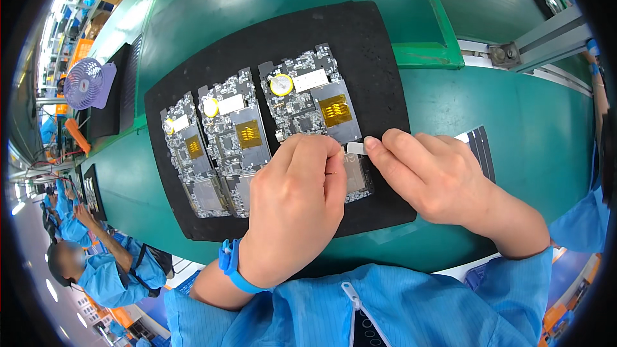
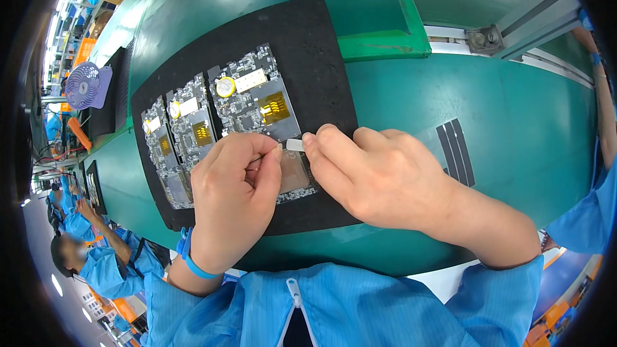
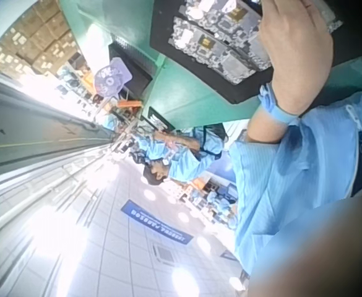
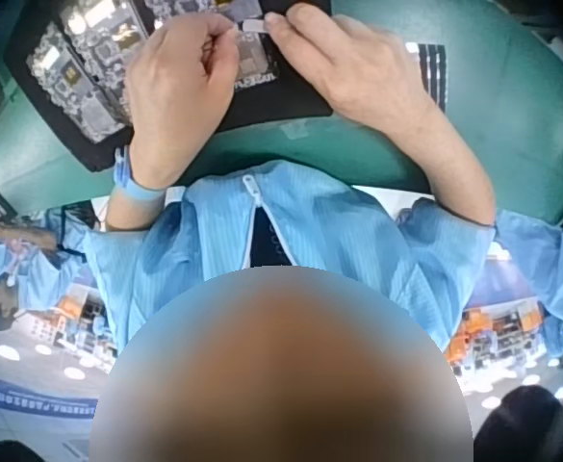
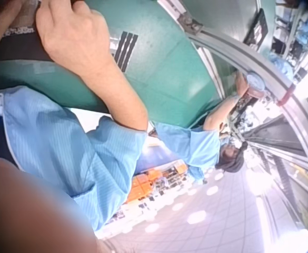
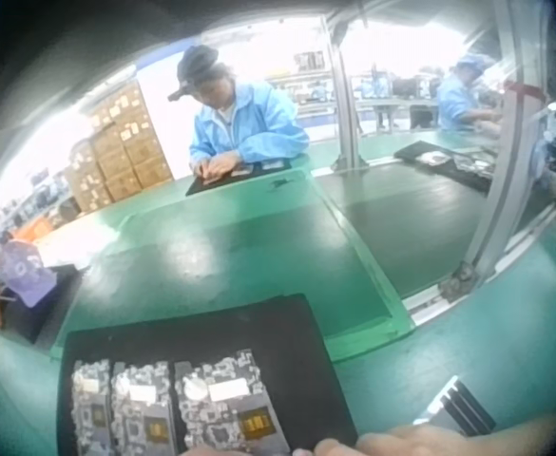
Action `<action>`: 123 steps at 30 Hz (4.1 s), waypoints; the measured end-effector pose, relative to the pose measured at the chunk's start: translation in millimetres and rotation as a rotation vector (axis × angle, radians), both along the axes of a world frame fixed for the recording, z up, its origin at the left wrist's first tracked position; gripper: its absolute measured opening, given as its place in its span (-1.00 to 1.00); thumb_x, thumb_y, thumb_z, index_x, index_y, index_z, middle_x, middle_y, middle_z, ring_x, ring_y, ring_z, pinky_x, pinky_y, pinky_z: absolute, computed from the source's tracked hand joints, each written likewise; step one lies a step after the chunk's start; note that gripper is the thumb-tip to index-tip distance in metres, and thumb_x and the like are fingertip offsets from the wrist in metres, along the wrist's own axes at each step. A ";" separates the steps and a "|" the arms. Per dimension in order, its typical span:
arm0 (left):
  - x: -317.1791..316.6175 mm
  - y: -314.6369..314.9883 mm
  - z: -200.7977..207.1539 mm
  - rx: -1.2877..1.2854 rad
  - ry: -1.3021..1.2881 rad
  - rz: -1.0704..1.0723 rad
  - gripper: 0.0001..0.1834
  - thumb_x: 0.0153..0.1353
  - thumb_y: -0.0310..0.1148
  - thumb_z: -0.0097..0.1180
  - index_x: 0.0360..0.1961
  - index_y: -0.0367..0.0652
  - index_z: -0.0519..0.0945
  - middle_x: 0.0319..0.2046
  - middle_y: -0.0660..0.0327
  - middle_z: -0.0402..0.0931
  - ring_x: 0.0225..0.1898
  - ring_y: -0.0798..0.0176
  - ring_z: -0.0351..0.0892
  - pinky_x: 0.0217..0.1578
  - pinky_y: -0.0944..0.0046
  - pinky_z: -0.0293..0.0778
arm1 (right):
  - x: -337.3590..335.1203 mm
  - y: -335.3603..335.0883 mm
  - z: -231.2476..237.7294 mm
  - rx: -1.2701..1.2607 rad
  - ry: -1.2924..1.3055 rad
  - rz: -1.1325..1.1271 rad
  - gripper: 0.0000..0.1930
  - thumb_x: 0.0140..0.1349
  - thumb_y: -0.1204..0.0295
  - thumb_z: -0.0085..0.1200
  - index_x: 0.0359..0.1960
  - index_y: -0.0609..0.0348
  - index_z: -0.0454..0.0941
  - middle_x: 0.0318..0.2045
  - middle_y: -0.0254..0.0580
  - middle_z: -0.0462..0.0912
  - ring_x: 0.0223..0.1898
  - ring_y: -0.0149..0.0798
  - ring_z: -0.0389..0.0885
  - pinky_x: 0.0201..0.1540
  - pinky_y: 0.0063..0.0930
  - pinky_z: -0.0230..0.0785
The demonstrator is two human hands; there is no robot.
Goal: The person uses tweezers to pick up small rectangular components from a tray and places them onto specific areas of three circuit boards arranged on a black mat. The person repeats this process for each board, carefully positioning the components with the tool.
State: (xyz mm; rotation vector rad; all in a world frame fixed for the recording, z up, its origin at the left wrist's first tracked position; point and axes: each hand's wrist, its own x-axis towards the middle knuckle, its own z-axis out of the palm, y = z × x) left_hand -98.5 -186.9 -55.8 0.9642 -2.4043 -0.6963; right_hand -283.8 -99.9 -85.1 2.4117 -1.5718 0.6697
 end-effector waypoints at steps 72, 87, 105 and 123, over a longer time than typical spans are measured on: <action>-3.5 7.2 1.3 -0.058 -0.050 0.017 -0.87 0.08 -0.65 0.22 -0.36 -0.26 0.54 -0.50 0.10 0.52 -0.58 0.14 0.56 -0.59 0.25 0.47 | 7.0 9.2 -6.5 0.055 -0.150 -0.059 -0.70 0.02 0.50 0.16 -0.17 0.33 0.60 -0.34 -0.23 0.53 -0.64 -0.41 0.36 -0.71 -0.64 0.26; 33.7 -14.8 10.9 0.121 0.076 -0.089 -0.93 0.14 -0.59 0.25 -0.35 -0.28 0.60 -0.59 0.32 0.39 -0.61 0.55 0.33 -0.60 0.44 0.28 | 21.4 -11.2 28.2 0.327 -0.765 -0.020 -0.75 0.17 0.56 0.21 -0.09 0.19 0.58 -0.37 -0.14 0.57 -0.45 -0.12 0.59 -0.44 -0.36 0.44; 37.4 2.5 -4.3 -0.037 0.196 0.073 -0.91 0.09 -0.60 0.30 -0.36 -0.28 0.64 -0.64 0.22 0.41 -0.67 0.33 0.34 -0.64 0.32 0.24 | 54.3 -31.9 15.4 0.240 -0.679 -0.187 -0.87 0.09 0.54 0.28 -0.31 0.19 0.62 -0.48 -0.18 0.55 -0.54 -0.21 0.58 -0.54 -0.40 0.41; 109.2 -21.7 20.5 0.528 0.074 -0.259 -0.76 0.24 -0.62 -0.06 -0.08 -0.36 0.52 -0.33 -0.05 0.48 -0.31 -0.13 0.52 -0.26 0.09 0.46 | 99.2 -28.4 53.6 0.640 -0.944 0.010 -0.69 0.11 0.44 0.36 -0.12 0.20 0.57 -0.40 -0.23 0.53 -0.53 -0.33 0.49 -0.55 -0.51 0.33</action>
